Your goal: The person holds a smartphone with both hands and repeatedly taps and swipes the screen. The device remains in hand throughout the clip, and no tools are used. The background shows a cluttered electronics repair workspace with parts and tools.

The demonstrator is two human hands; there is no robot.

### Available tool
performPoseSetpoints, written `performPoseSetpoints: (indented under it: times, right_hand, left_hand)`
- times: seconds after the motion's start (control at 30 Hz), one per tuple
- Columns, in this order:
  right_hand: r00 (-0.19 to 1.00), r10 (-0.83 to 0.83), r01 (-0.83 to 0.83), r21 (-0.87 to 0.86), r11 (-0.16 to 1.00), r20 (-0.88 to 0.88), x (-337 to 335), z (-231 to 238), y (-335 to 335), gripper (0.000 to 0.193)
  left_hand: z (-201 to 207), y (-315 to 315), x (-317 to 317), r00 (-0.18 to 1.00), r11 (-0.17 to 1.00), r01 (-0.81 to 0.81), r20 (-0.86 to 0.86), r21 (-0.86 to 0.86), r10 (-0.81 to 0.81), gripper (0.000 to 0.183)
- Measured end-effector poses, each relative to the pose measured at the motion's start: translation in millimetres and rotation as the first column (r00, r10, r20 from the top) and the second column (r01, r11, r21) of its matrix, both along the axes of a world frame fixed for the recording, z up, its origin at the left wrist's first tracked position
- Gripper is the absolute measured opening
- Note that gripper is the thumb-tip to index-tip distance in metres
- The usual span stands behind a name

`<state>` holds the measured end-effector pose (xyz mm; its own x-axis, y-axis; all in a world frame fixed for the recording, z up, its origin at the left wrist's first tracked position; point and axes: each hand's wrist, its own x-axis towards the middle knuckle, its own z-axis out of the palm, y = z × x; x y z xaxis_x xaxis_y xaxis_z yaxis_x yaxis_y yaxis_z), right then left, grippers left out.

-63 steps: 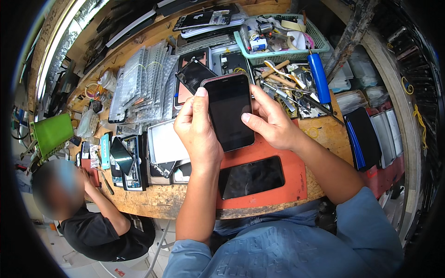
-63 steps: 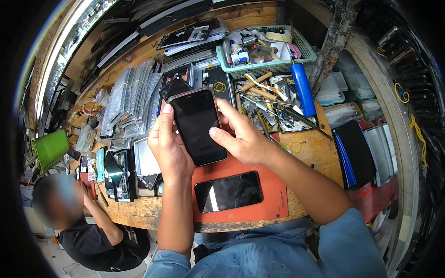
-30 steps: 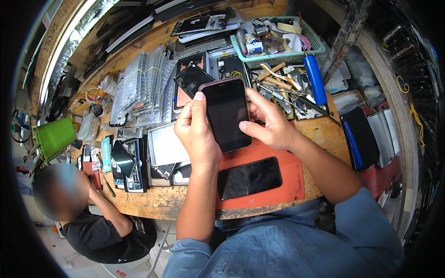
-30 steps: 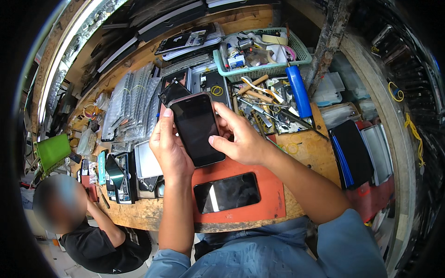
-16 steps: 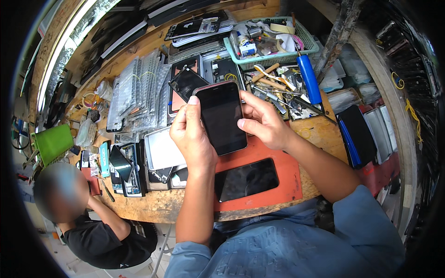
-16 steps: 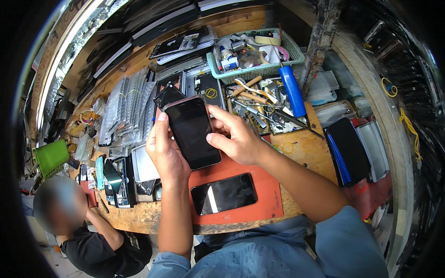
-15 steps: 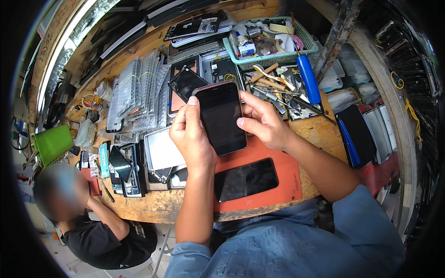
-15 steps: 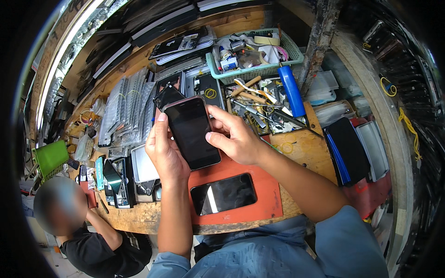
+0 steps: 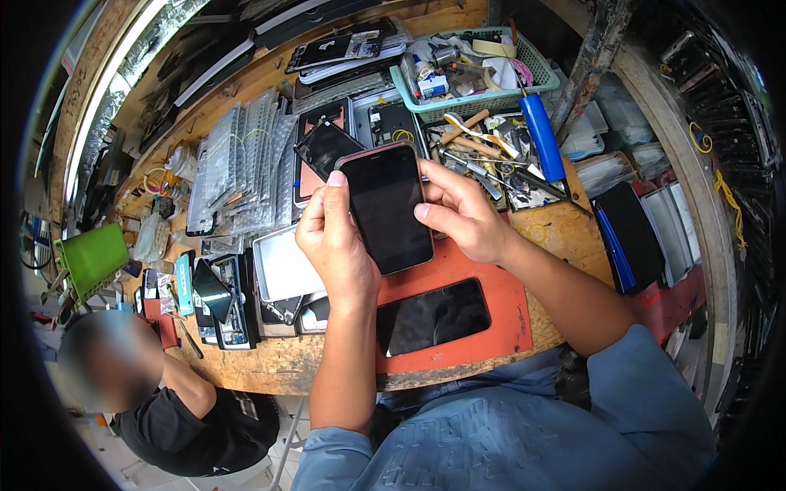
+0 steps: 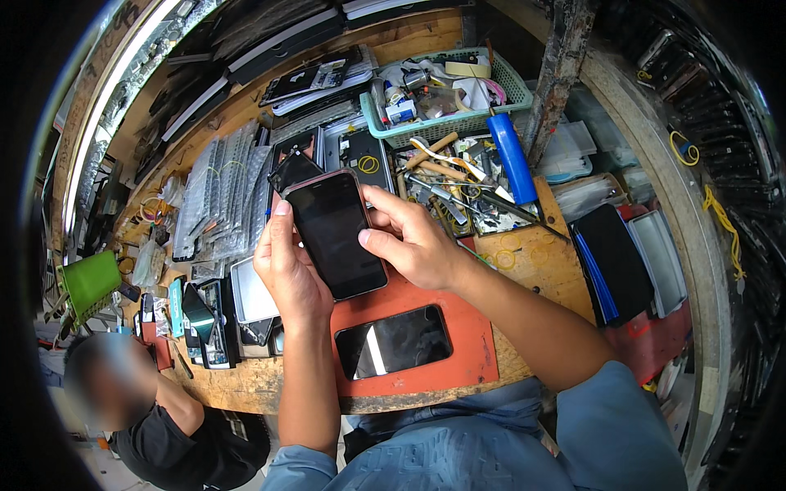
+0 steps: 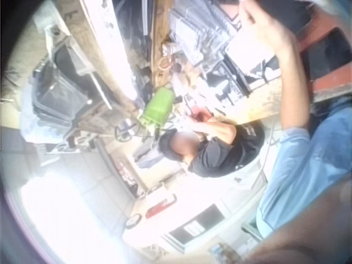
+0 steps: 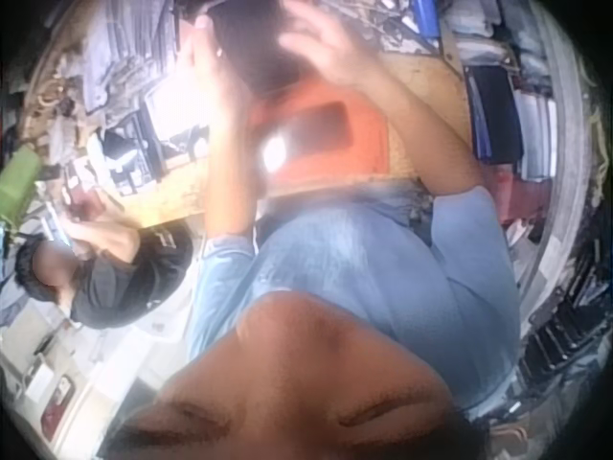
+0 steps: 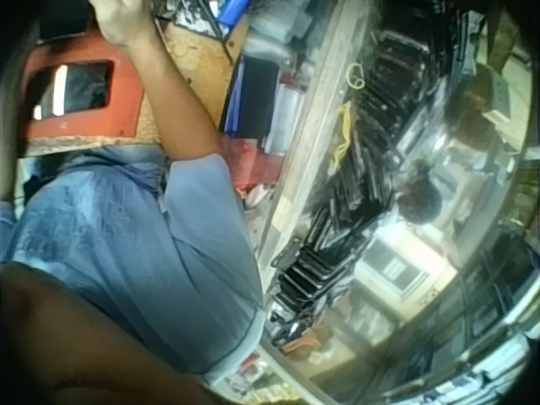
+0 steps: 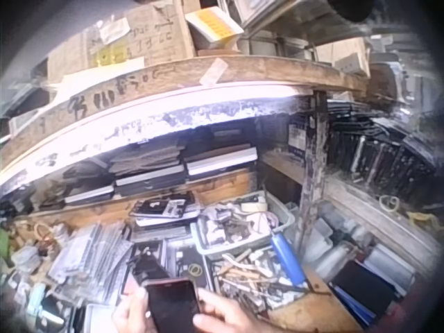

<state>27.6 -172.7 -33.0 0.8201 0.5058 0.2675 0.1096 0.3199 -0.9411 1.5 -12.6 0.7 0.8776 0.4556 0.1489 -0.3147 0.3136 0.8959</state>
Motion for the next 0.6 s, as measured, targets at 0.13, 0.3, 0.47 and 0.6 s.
performPoseSetpoints:
  times: [0.13,0.3,0.47,0.6]
  right_hand:
    - [0.999,0.037,-0.036,-0.057,0.998,0.023,0.1,2.3,-4.7,0.066]
    - [0.998,0.041,-0.039,-0.043,0.998,0.037,0.4,2.4,-3.9,0.067]
    - [0.999,0.022,-0.019,-0.062,0.998,0.048,1.9,-4.6,-4.6,0.067]
    - [0.999,0.020,-0.017,-0.067,0.998,0.041,1.9,-4.3,-4.1,0.068]
  left_hand:
    - [0.3,0.5,-0.1,1.000,1.000,-0.003,0.001,0.008,0.003,0.035]
    - [1.1,0.7,-0.1,1.000,1.000,-0.008,0.003,0.009,0.008,0.035]
    - [0.4,-0.4,1.1,1.000,1.000,-0.010,0.005,-0.004,0.010,0.035]
    - [0.8,0.1,0.3,1.000,1.000,-0.006,0.000,0.005,0.006,0.035]
